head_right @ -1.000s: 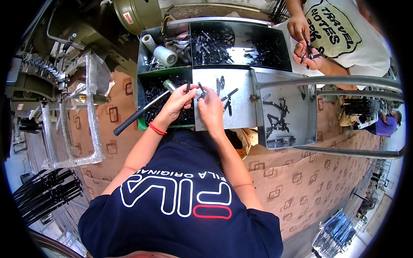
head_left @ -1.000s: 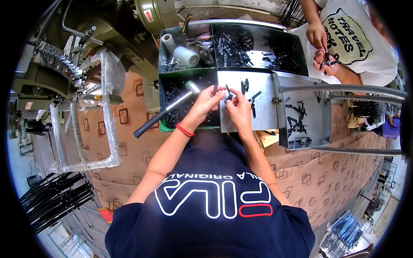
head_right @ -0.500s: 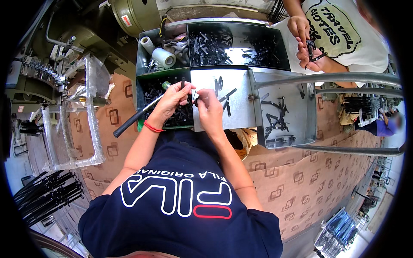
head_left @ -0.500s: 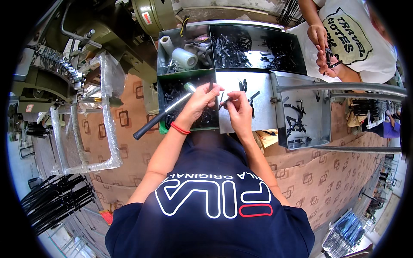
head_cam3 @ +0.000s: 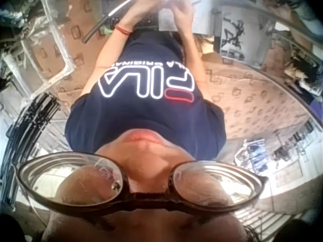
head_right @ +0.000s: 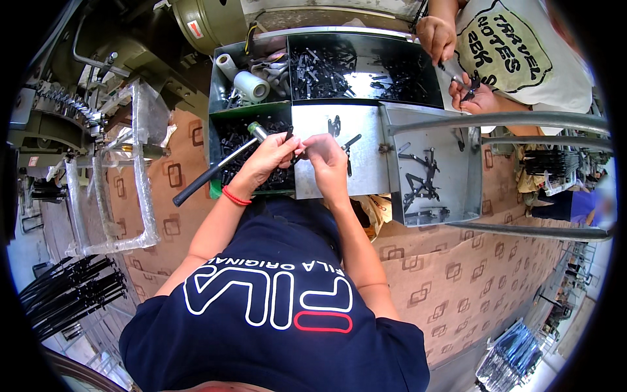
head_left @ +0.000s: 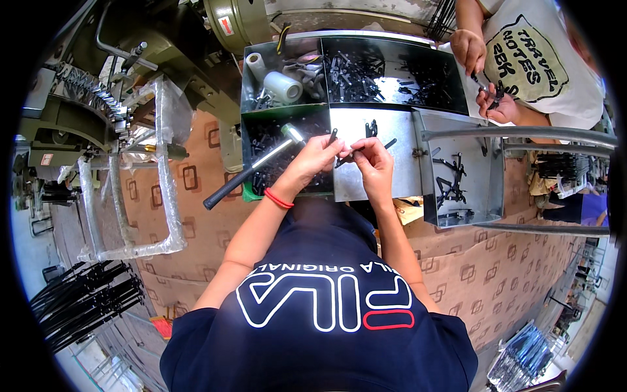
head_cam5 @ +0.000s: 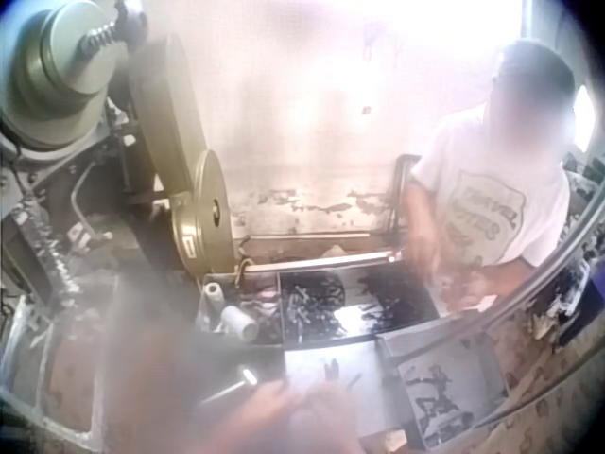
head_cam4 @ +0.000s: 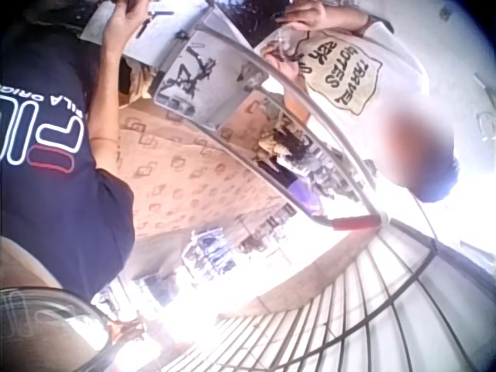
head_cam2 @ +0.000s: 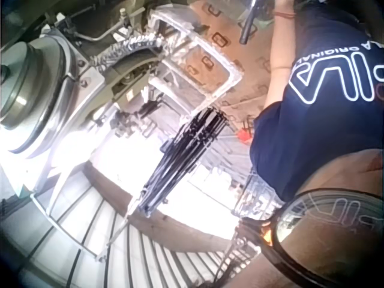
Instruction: The person picks small black metal hardware pieces from a tray and assembles them by hand, inserting pins or fasteners into brackets. The assembled units are placed into a separate metal bin on the workstation. The process is repetitive and performed one at a time.
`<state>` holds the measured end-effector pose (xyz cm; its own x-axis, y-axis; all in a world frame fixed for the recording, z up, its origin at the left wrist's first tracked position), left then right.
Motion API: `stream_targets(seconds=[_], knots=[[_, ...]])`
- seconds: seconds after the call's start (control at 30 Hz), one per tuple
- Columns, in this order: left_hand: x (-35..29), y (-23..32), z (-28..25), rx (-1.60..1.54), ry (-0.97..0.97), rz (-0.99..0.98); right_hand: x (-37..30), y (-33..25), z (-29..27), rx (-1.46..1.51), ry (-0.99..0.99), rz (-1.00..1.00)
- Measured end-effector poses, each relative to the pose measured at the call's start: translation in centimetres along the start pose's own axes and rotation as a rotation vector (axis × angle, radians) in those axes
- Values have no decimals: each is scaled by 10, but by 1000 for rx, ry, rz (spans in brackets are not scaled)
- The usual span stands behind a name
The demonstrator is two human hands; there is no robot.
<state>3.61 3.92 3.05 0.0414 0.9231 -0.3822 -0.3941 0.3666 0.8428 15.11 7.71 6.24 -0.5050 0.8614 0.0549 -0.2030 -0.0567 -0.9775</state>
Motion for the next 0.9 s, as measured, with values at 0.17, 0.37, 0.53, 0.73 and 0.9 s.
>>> stream_targets(seconds=[0.17,0.37,0.53,0.73,0.9], knots=[[3,7,-9,287,209,322,-1,4,1,-102,-78,-108],[-10,38,6,445,215,521,3,21,10,-118,34,160],[-12,33,7,211,141,496,1,15,18,50,-48,301],[-8,32,-5,42,135,467,1,3,22,95,44,204],[-10,40,-8,6,88,457,2,-1,21,-19,-66,136]])
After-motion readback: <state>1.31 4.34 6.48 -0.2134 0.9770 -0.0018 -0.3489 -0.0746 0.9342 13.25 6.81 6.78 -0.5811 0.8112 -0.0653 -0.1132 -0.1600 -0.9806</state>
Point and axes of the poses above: each hand's wrist, its own x-axis towards the middle knuckle, its own z-axis out of the palm, y = z × x, the point moved 5 cm from there along x, towards the middle knuckle, and after that the axes turned 1 degree about -y, right-handed, at the moved point
